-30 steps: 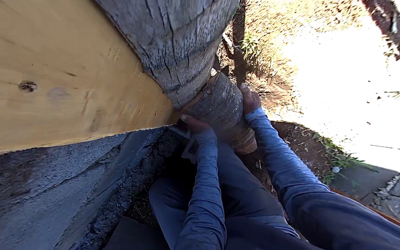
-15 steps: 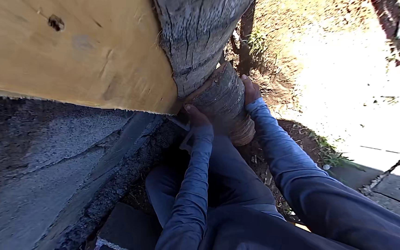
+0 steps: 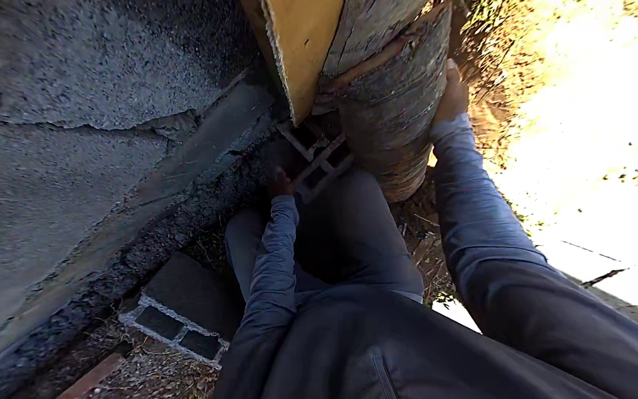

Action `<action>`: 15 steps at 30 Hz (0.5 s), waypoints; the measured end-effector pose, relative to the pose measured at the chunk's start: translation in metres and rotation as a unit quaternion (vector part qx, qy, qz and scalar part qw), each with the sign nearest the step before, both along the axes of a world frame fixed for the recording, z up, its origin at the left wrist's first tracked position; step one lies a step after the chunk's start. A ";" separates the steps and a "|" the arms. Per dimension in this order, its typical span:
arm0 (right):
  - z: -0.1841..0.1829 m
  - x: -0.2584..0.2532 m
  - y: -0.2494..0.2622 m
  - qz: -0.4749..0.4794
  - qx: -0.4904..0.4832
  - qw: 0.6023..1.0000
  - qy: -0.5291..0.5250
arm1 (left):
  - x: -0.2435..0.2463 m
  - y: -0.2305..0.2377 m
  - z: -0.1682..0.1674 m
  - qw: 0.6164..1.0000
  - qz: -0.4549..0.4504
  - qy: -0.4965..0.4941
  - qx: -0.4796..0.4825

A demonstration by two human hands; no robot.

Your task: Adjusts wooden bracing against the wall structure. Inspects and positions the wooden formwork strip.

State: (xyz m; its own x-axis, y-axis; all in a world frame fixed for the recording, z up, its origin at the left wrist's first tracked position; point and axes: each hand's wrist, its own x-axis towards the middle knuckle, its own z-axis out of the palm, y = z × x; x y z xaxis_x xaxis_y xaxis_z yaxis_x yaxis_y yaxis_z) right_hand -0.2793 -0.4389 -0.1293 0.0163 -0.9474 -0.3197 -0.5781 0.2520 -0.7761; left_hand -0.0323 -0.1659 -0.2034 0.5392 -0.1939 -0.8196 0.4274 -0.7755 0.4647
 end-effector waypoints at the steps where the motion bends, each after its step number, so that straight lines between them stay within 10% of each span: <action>1: 0.000 0.001 0.000 0.002 -0.003 1.000 -0.002 | -0.004 0.009 -0.005 1.000 -0.004 0.007 0.019; 15: -0.002 -0.005 -0.003 0.006 -0.012 0.999 0.047 | 0.012 0.092 0.120 0.990 0.021 -0.042 -0.134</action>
State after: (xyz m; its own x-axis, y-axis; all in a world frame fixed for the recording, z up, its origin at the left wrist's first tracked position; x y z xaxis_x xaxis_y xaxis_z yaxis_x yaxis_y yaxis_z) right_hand -0.2840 -0.4421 -0.1309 -0.0019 -0.9549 -0.2968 -0.6518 0.2262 -0.7238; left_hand -0.0202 -0.0735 -0.0832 0.6149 -0.3742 -0.6941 0.4081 -0.6021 0.6862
